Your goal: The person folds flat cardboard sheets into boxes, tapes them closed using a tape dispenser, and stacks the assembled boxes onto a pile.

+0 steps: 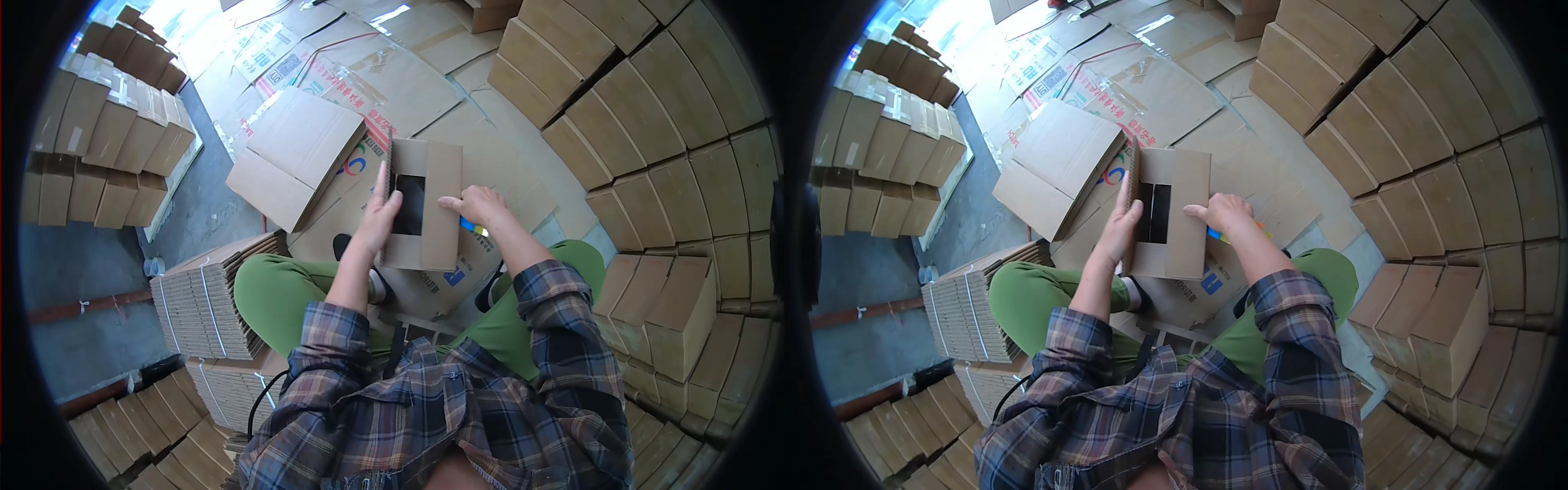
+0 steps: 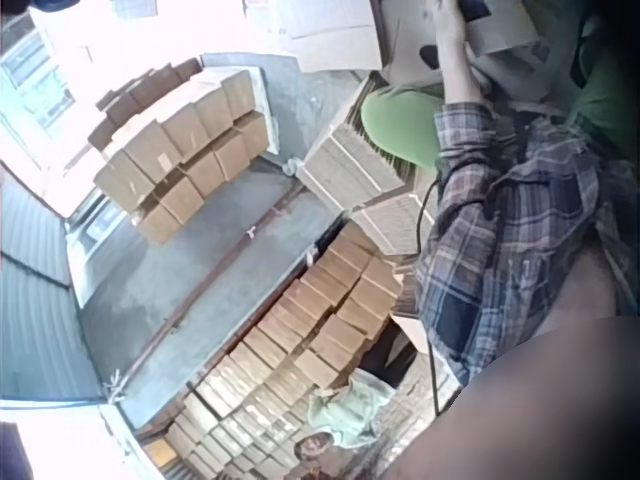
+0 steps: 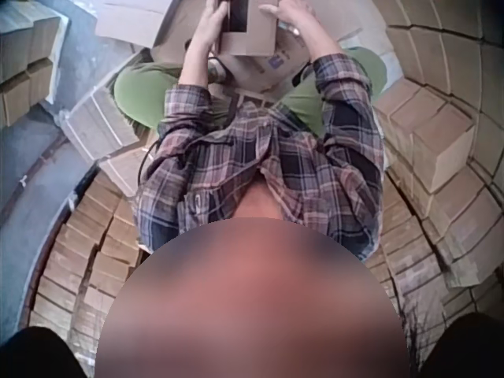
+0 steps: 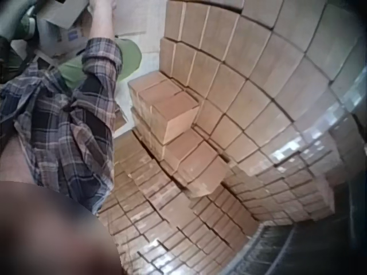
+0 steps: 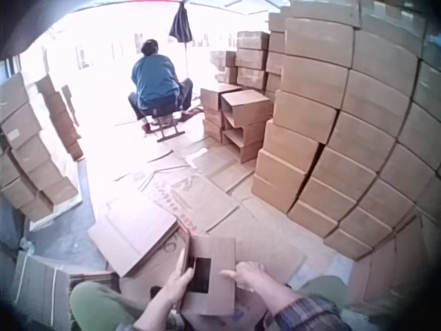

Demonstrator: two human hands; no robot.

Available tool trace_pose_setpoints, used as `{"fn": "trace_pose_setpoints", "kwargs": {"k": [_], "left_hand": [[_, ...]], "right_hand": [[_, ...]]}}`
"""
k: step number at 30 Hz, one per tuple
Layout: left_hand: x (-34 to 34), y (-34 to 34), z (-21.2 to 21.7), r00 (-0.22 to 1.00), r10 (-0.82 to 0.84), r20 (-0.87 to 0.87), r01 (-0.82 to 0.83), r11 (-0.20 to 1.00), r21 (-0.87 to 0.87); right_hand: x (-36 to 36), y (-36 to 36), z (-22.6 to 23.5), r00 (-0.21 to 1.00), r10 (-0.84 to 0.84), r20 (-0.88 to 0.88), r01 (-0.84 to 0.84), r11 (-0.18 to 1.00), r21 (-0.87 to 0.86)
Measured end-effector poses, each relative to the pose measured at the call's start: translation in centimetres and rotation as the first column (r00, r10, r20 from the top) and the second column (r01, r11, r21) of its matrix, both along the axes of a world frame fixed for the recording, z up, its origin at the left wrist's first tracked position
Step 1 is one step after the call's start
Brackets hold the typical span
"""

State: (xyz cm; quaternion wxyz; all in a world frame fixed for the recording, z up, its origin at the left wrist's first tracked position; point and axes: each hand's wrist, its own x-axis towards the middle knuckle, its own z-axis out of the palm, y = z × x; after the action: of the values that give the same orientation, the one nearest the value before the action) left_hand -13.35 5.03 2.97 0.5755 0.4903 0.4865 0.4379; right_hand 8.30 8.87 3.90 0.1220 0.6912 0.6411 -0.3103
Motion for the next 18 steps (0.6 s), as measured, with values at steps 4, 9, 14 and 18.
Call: {"fn": "trace_pose_setpoints", "kwargs": {"k": [4, 9, 14, 18], "left_hand": [[2.1, -1.3, -0.9, 0.967, 0.022, -0.254, 0.007, 0.994, 0.112], [3.7, -0.6, -0.9, 0.901, 0.084, -0.426, 0.008, 0.978, 0.21], [5.6, -1.8, -1.5, 0.459, 0.035, -0.888, -0.007, 0.999, 0.036], [5.0, -1.6, -1.4, 0.47, 0.046, -0.881, -0.013, 0.999, 0.045]], "right_hand": [[1.4, 0.2, 0.8, 0.999, 0.03, 0.016, -0.028, 0.994, -0.106], [1.8, 0.1, 0.8, 1.0, 0.002, 0.003, -0.002, 0.994, -0.108], [0.5, -0.4, 0.5, 0.997, 0.06, 0.043, -0.057, 0.996, -0.063], [0.4, -0.2, 0.8, 0.994, 0.109, -0.027, -0.111, 0.991, -0.078]]}}
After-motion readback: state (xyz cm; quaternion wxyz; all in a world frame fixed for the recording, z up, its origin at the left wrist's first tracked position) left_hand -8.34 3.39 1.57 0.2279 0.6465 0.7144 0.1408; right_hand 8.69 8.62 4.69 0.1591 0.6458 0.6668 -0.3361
